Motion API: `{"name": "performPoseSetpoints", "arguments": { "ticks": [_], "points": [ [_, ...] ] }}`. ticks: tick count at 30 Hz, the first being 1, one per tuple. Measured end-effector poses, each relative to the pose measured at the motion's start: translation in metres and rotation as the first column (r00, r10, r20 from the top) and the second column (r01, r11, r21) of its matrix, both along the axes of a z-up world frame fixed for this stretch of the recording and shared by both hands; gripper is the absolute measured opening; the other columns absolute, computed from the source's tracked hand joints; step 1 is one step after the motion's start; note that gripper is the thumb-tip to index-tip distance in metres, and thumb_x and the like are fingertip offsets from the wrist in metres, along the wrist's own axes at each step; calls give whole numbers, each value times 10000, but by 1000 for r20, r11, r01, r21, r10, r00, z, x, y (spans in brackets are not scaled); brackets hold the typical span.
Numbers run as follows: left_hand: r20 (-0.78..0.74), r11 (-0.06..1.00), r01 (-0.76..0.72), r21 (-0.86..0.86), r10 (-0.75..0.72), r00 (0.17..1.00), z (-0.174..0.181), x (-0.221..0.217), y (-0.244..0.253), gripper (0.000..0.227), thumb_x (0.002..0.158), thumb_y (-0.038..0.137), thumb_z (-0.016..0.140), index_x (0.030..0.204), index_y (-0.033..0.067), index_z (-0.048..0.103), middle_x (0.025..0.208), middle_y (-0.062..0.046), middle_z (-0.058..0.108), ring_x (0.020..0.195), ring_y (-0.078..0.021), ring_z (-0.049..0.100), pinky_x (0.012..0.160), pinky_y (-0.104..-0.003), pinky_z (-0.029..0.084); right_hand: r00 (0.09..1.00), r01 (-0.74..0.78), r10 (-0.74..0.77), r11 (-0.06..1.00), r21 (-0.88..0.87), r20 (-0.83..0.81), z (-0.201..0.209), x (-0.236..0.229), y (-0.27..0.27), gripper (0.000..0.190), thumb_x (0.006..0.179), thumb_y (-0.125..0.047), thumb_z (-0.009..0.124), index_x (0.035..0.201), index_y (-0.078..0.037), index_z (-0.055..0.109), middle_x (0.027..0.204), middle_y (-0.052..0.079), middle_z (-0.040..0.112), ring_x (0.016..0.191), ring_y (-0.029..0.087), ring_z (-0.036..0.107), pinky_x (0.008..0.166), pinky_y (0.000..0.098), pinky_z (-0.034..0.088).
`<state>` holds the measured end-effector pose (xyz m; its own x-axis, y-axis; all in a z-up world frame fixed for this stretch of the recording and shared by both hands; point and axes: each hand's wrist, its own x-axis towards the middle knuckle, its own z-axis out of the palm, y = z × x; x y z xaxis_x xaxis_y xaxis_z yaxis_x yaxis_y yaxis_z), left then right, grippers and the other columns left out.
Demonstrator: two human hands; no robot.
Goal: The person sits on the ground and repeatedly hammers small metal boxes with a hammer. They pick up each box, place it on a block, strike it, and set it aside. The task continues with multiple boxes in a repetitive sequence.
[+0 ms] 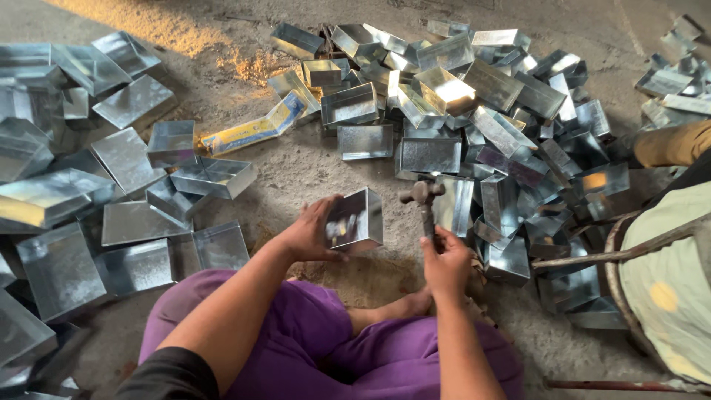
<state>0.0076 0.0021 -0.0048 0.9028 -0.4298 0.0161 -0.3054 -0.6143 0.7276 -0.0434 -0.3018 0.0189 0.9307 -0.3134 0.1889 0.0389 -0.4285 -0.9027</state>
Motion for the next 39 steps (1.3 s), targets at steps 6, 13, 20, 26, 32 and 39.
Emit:
{"name": "performPoseSetpoints", "arguments": {
  "ticks": [6, 13, 20, 26, 32, 39],
  "points": [
    [-280, 992, -91, 87, 112, 954, -31, 11, -6, 1512, 559, 635, 874, 1631, 9, 11, 1622, -260, 272, 1470, -416, 335, 1258, -411, 278, 932, -78, 47, 994, 72, 358, 69, -22, 3, 296, 963, -63, 756, 1224, 52, 676, 1029, 113, 727, 863, 110, 681, 756, 260, 556],
    [-143, 996, -64, 69, 73, 987, -55, 20, -7, 1482, 575, 599, 912, 1589, -22, 29, 1630, -271, 253, 1491, -415, 304, 1225, -405, 273, 744, -48, 63, 998, -40, 665, 117, -20, 29, 145, 1052, -49, 720, 1155, -2, 630, 982, 107, 710, 751, 115, 657, 668, 235, 549],
    [-57, 985, -98, -141, 91, 994, -39, 13, 3, 1419, 516, 554, 911, 1574, -4, 146, 1571, -257, 349, 1467, -406, 373, 1215, -403, 316, 967, -120, 196, 912, -393, 160, 64, 18, 60, 334, 908, -112, 750, 1219, 1, 709, 933, 136, 754, 807, 186, 701, 734, 309, 559],
    [-77, 875, -22, 483, 67, 995, 0, 1, 7, 1333, 560, 528, 908, 1628, 245, 164, 1606, -124, 329, 1501, -370, 284, 1236, -650, 125, 999, 50, -48, 984, -172, 19, 21, 1, 1, 382, 872, -101, 766, 1220, 39, 689, 905, 101, 767, 779, 137, 704, 709, 281, 550],
    [-122, 689, 99, 718, -15, 992, 9, -7, -5, 1318, 647, 566, 879, 1656, 309, 71, 1654, -115, 250, 1520, -361, 242, 1209, -693, 66, 985, -13, 23, 998, -58, 169, -3, -10, -9, 388, 908, -107, 776, 1246, 53, 674, 1007, 114, 759, 856, 122, 703, 754, 263, 566],
    [-131, 704, 97, 704, -6, 991, 10, -8, -2, 1317, 661, 576, 876, 1651, 291, 56, 1652, -122, 238, 1527, -374, 210, 1220, -636, 58, 965, -118, 208, 887, -447, 158, 3, -4, 44, 258, 887, -108, 758, 1112, 16, 733, 1008, 192, 753, 874, 293, 755, 760, 361, 595]
  ]
}}
